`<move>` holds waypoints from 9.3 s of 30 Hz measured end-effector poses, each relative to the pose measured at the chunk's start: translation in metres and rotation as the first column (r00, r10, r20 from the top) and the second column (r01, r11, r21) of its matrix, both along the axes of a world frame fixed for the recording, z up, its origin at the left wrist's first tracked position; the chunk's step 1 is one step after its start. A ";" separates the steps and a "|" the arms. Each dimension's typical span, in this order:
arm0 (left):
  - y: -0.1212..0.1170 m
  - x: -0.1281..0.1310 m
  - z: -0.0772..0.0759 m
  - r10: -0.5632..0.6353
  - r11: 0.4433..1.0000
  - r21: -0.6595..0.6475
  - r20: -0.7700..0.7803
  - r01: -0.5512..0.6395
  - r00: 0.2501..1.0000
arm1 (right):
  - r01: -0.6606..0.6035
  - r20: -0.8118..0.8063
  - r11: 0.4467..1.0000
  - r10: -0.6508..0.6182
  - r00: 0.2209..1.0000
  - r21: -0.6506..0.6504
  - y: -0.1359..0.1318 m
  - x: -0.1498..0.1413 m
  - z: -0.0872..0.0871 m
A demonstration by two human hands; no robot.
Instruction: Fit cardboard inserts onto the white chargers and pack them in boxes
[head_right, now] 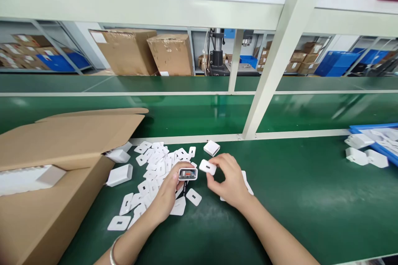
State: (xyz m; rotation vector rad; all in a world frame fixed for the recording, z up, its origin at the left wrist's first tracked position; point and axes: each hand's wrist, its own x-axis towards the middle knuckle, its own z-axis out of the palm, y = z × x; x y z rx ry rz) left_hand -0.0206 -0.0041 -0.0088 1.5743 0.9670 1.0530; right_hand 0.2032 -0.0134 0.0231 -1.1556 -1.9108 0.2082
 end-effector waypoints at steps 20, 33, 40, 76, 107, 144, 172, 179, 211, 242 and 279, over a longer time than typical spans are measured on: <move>-0.016 0.010 0.005 -0.167 0.981 0.107 0.020 0.164 0.986 | -0.196 -0.276 0.917 0.100 0.956 -0.348 -0.020 -0.021 -0.013; -0.007 0.002 0.005 -0.156 0.976 0.128 -0.168 0.179 0.973 | -0.382 -0.525 0.798 0.099 0.846 -0.466 -0.016 -0.023 -0.020; -0.007 0.006 -0.001 -0.108 0.968 0.223 -0.026 0.111 0.994 | -0.390 -0.499 0.781 0.117 0.859 -0.488 -0.020 -0.027 -0.016; -0.009 0.008 -0.003 -0.169 0.957 0.246 0.031 0.156 0.985 | -0.310 -0.404 0.831 0.114 0.908 -0.463 -0.021 -0.025 -0.009; -0.006 0.005 -0.003 -0.150 0.957 0.246 -0.031 0.153 0.988 | -0.314 -0.449 0.821 0.079 0.890 -0.477 -0.021 -0.028 -0.015; 0.007 0.002 -0.009 -0.225 0.963 -0.084 0.285 0.258 0.932 | -0.162 -0.158 0.919 0.111 0.981 -0.358 -0.018 -0.027 -0.021; 0.036 -0.245 0.042 0.840 0.490 0.502 -0.490 -0.713 0.233 | 0.467 0.741 0.832 -0.106 0.663 -0.299 0.023 0.037 -0.014; 0.036 -0.289 0.026 0.679 0.625 0.535 -0.732 -0.568 0.058 | 0.408 0.699 0.886 -0.150 0.700 -0.219 0.024 0.032 -0.025; 0.077 0.056 0.007 0.386 0.859 0.506 -0.738 0.076 0.553 | 0.521 0.651 0.794 -0.218 0.727 -0.315 0.031 0.040 -0.013; -0.006 0.035 -0.013 -0.006 0.970 -0.238 0.156 0.043 0.988 | -0.182 0.001 0.983 0.182 0.983 -0.027 -0.007 -0.008 0.000; -0.008 0.033 -0.008 0.039 0.979 0.197 0.042 -0.047 0.998 | -0.244 -0.242 0.761 0.118 0.963 -0.601 -0.010 -0.012 -0.002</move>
